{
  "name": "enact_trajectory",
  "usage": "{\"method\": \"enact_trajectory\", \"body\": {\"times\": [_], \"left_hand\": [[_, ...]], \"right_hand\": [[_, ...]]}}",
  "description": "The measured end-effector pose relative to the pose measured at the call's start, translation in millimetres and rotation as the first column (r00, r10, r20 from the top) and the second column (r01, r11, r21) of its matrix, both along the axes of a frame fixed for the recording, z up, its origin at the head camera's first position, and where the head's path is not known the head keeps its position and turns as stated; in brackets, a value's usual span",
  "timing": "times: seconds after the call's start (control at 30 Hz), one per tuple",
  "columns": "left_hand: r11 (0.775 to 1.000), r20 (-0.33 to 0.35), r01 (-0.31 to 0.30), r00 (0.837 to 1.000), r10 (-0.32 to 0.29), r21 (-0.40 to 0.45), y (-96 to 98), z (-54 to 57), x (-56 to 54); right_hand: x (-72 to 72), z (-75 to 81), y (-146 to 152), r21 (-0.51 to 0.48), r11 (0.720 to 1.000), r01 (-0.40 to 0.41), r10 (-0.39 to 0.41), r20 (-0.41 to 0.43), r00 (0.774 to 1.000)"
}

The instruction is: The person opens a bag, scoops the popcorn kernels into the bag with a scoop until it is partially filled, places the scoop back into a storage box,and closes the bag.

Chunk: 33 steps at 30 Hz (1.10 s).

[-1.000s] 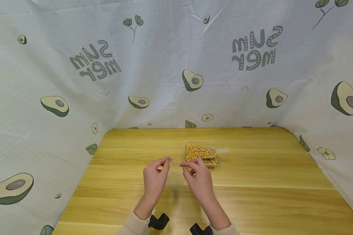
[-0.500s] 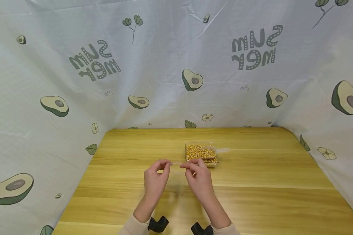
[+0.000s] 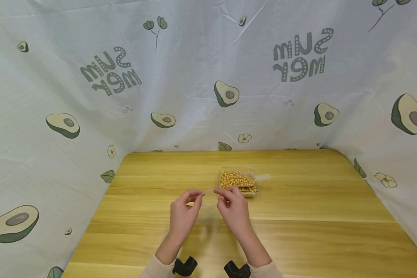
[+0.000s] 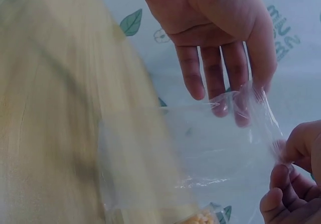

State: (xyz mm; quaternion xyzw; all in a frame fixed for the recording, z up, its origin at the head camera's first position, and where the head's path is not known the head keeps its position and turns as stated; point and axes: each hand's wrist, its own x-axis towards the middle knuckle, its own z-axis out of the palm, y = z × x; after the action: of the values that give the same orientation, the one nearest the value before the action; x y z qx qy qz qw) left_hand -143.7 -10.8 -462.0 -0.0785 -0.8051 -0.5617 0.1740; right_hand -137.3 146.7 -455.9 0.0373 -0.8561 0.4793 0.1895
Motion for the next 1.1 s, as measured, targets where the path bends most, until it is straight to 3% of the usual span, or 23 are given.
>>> {"method": "enact_trajectory", "body": {"times": [0.33,0.73,1.1], "left_hand": [[0.999,-0.054,0.017,0.998,-0.02,-0.046,-6.7,6.8,-1.2],[0.998,-0.058,0.006,0.998,-0.009,-0.059,-8.5,-6.3,-1.3],[0.99,-0.077,-0.084,0.994,0.075,-0.116,-9.7,-7.9,-3.6]], "right_hand": [[-2.6,4.1,-1,-0.034,0.993,-0.113,0.11,-0.098,0.989],[-9.0,-10.7,1,-0.144,0.98,-0.14,0.144,0.023,0.989],[-11.0,-18.3,0,-0.208,0.964,-0.166,0.179,0.048,0.983]]}}
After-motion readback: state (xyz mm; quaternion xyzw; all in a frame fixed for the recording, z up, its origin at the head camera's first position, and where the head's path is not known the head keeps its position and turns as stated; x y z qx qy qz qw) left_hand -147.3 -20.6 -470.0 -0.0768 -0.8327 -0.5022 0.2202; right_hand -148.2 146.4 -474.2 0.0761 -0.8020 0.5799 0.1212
